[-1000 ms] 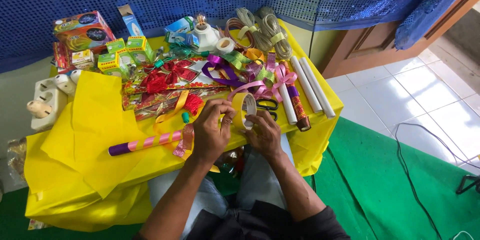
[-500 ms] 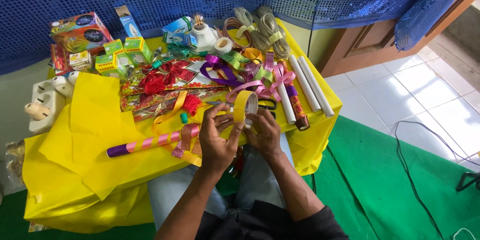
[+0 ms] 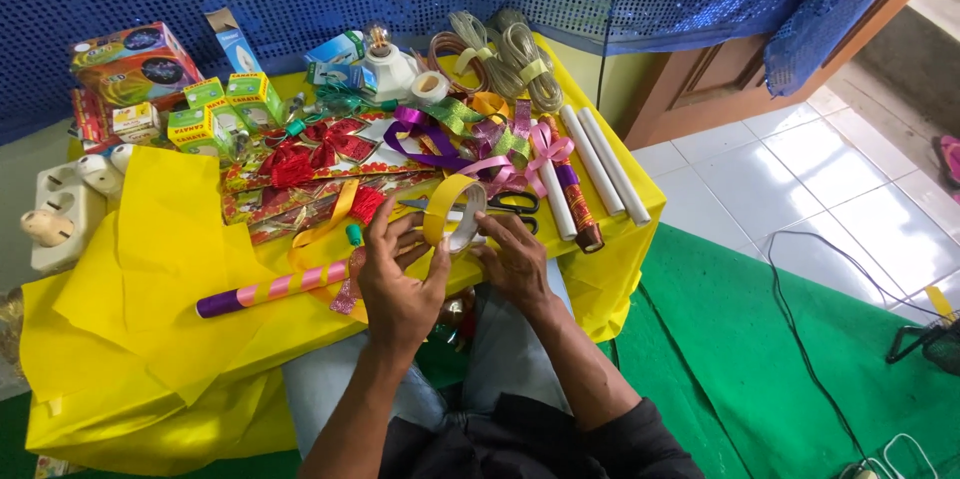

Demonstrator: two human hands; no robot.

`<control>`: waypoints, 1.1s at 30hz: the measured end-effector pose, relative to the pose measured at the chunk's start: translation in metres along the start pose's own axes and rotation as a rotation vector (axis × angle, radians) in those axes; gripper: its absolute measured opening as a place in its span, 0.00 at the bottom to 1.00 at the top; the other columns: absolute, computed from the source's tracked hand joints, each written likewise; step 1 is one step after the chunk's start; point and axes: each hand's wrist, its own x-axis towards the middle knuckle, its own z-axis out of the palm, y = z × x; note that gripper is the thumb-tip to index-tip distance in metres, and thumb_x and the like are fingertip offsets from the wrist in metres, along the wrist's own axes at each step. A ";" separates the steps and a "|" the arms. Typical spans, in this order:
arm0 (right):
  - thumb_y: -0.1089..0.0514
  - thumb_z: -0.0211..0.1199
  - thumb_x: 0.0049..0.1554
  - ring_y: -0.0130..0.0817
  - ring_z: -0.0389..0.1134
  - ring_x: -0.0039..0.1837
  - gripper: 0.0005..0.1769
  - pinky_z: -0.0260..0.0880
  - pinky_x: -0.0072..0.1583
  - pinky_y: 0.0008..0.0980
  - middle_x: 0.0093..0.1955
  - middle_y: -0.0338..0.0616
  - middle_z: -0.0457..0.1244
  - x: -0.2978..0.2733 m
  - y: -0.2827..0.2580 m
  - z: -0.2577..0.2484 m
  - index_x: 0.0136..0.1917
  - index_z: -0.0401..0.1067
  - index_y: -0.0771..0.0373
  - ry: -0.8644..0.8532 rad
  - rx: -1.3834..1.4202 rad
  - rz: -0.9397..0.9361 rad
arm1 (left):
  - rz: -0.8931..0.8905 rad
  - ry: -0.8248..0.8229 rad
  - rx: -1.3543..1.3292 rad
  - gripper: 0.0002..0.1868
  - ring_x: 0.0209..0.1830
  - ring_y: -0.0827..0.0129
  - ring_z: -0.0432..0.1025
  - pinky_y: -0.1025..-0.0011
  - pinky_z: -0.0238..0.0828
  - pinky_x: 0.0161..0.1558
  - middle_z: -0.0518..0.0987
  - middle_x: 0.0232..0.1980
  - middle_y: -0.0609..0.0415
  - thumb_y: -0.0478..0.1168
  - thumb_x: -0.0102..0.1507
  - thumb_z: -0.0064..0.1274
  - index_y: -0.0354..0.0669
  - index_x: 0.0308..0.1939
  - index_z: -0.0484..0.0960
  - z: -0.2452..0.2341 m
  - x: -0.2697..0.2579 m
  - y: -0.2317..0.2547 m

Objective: A person is cutting colorful ribbons and using adhesive tape to assemble decorative items on a yellow-covered work surface.

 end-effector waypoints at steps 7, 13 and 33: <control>0.61 0.59 0.62 0.44 0.74 0.41 0.13 0.76 0.41 0.36 0.44 0.50 0.70 0.008 -0.001 -0.006 0.57 0.80 0.62 0.015 0.143 0.044 | 0.026 0.020 0.048 0.40 0.50 0.43 0.81 0.61 0.84 0.46 0.79 0.55 0.31 0.32 0.60 0.63 0.31 0.72 0.58 0.002 -0.001 -0.001; 0.63 0.61 0.63 0.40 0.73 0.45 0.09 0.72 0.51 0.36 0.41 0.50 0.70 0.024 -0.004 -0.032 0.44 0.80 0.66 0.064 0.313 0.331 | 0.043 0.111 0.099 0.38 0.48 0.44 0.81 0.61 0.85 0.44 0.80 0.54 0.32 0.30 0.59 0.63 0.31 0.71 0.62 -0.013 -0.005 -0.010; 0.67 0.63 0.53 0.60 0.73 0.43 0.14 0.73 0.44 0.53 0.43 0.51 0.68 0.119 0.088 -0.021 0.50 0.78 0.52 -0.698 -0.445 0.103 | -0.021 0.179 0.138 0.31 0.51 0.45 0.80 0.62 0.83 0.44 0.81 0.54 0.37 0.35 0.60 0.64 0.33 0.65 0.70 -0.046 -0.040 -0.021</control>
